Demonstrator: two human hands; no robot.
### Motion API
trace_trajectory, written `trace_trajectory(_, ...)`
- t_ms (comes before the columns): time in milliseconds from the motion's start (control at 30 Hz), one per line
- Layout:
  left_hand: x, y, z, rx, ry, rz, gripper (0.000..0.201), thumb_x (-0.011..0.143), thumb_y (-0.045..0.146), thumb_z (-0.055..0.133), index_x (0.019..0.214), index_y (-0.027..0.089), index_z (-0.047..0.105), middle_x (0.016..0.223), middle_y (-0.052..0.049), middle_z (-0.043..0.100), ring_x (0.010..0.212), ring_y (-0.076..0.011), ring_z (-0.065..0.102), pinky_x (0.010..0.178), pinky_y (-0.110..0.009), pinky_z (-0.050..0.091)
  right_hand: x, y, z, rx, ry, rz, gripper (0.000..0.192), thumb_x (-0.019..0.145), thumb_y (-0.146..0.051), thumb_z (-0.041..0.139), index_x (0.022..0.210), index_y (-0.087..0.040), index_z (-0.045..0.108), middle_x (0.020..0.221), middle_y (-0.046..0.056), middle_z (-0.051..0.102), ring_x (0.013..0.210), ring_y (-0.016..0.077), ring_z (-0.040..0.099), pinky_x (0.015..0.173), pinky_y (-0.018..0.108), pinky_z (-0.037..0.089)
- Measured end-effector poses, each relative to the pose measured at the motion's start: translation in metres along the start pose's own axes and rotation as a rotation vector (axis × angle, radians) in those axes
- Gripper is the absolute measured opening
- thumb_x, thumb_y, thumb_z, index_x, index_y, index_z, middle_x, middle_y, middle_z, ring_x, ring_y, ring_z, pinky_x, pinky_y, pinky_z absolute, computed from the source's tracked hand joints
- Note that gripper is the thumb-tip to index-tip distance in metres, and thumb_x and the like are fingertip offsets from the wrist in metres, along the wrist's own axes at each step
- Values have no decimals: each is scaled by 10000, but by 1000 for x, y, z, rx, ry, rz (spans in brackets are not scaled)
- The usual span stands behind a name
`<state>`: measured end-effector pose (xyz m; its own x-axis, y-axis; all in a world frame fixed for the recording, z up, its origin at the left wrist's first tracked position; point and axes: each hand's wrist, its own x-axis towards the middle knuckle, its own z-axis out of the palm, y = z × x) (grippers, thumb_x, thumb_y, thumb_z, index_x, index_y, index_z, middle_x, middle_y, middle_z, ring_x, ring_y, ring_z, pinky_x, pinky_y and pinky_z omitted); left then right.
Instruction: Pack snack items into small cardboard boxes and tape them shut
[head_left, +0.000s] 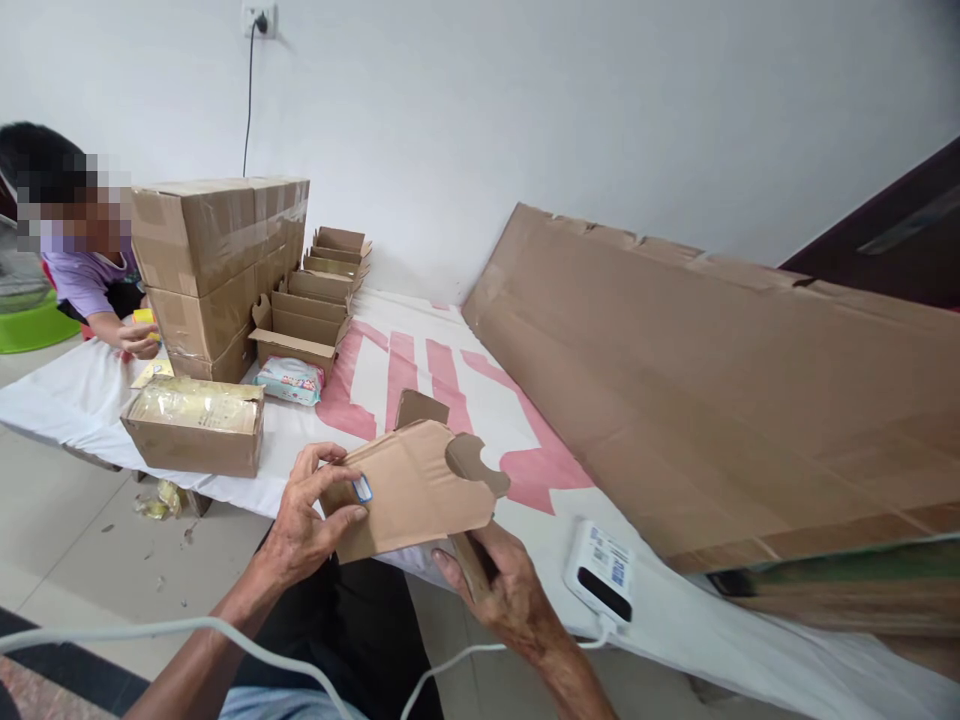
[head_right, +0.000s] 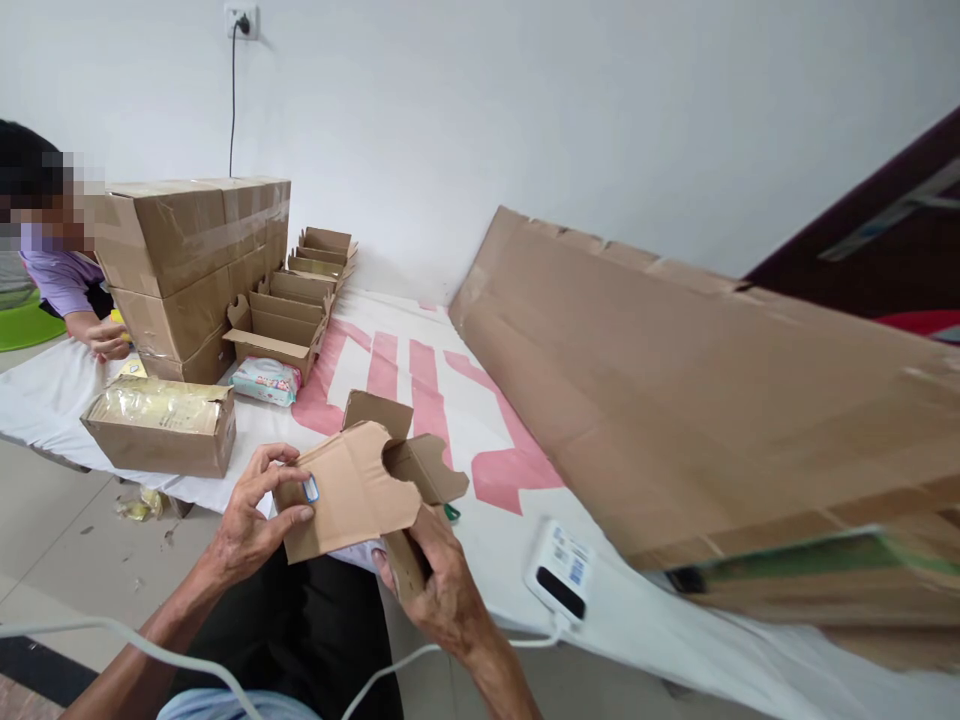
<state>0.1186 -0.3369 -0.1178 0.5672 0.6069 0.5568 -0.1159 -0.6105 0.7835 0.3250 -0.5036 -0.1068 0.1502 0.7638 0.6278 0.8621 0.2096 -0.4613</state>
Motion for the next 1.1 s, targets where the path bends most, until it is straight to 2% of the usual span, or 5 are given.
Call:
trace_trajectory(100, -1, 1, 0, -10, 4, -4, 197, 894, 207, 782, 1083, 260, 767, 1277, -114, 608, 1250, -304, 610, 1070, -478, 525, 1, -1, 0, -3, 8, -16, 230, 950, -289, 631, 1175, -269, 674, 959, 75, 756, 859, 277, 728, 784, 364, 614)
trace_trajectory(267, -1, 1, 1, -15, 3, 15, 384, 913, 239, 780, 1291, 290, 734, 1290, -123, 607, 1248, -306, 610, 1081, -495, 518, 1, -1, 0, 0, 8, -8, 229, 942, -283, 637, 1166, -273, 686, 946, 72, 758, 854, 283, 727, 786, 373, 613)
trace_trajectory(533, -1, 0, 2, 7, 14, 51, 226, 911, 199, 773, 1127, 266, 768, 1285, -112, 607, 1243, -288, 614, 1075, -470, 528, 0, 1, 0, -10, 0, -1, 214, 966, -321, 622, 1160, -253, 681, 938, 82, 753, 850, 280, 728, 772, 371, 621)
trace_trajectory(733, -1, 0, 1, 29, 13, 114, 368, 925, 199, 769, 1285, 264, 729, 1308, -122, 616, 1251, -284, 622, 1054, -468, 550, 1, 0, 0, -13, 22, -39, 225, 979, -335, 613, 1178, -251, 676, 921, 77, 745, 833, 272, 721, 764, 369, 624)
trace_trajectory(1100, 0, 0, -1, 85, 4, 124, 340, 888, 131, 760, 1206, 251, 747, 1306, -125, 618, 1238, -286, 628, 1044, -470, 553, 2, 1, 3, 7, 24, -33, 245, 935, -278, 626, 1174, -260, 677, 940, 70, 758, 843, 277, 730, 762, 371, 617)
